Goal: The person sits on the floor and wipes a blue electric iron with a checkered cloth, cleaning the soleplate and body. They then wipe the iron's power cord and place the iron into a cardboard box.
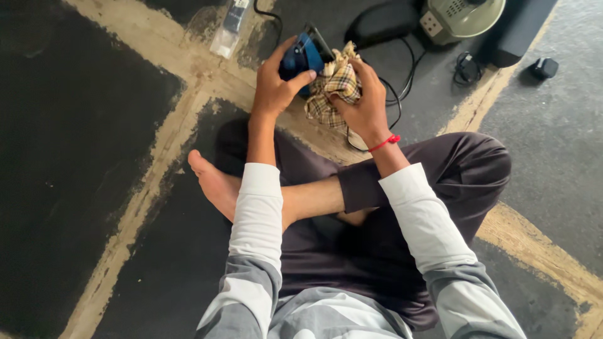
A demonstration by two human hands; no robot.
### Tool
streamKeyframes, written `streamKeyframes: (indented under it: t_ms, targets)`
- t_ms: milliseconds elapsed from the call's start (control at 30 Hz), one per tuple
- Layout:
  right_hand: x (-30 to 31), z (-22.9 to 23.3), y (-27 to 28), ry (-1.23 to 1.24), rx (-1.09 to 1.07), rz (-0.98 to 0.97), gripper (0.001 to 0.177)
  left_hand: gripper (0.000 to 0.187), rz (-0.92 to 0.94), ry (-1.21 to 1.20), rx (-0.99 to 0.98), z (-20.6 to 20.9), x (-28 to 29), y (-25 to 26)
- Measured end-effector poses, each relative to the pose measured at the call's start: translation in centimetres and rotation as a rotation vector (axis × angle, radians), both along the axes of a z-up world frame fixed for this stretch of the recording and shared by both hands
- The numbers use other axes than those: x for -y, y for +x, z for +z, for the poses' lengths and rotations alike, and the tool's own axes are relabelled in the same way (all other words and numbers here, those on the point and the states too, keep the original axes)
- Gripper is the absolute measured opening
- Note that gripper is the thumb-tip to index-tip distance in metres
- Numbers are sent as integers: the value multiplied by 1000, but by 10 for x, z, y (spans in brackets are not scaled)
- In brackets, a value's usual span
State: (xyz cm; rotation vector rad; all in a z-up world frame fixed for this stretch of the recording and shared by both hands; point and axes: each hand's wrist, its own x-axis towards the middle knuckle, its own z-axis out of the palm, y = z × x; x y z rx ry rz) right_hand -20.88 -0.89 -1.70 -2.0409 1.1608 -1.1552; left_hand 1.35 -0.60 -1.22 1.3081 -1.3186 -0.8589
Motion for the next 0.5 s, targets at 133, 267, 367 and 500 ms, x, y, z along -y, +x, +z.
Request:
streamKeyframes:
  t_ms: [133,267,367,500]
  targets:
    - [-2,14,7,-73,33,-15,68,75,-39,-45,75,-11,5,3]
    - [2,17,9,-45,43,6,69,90,-87,-46,130,-11,8,4]
    - [5,13,8,-12,-5,-2,70,98,-108,12,130,-9,10,1]
    - [11,5,7,80,-25,9,70,99,-74,32,183,-9,10,-4]
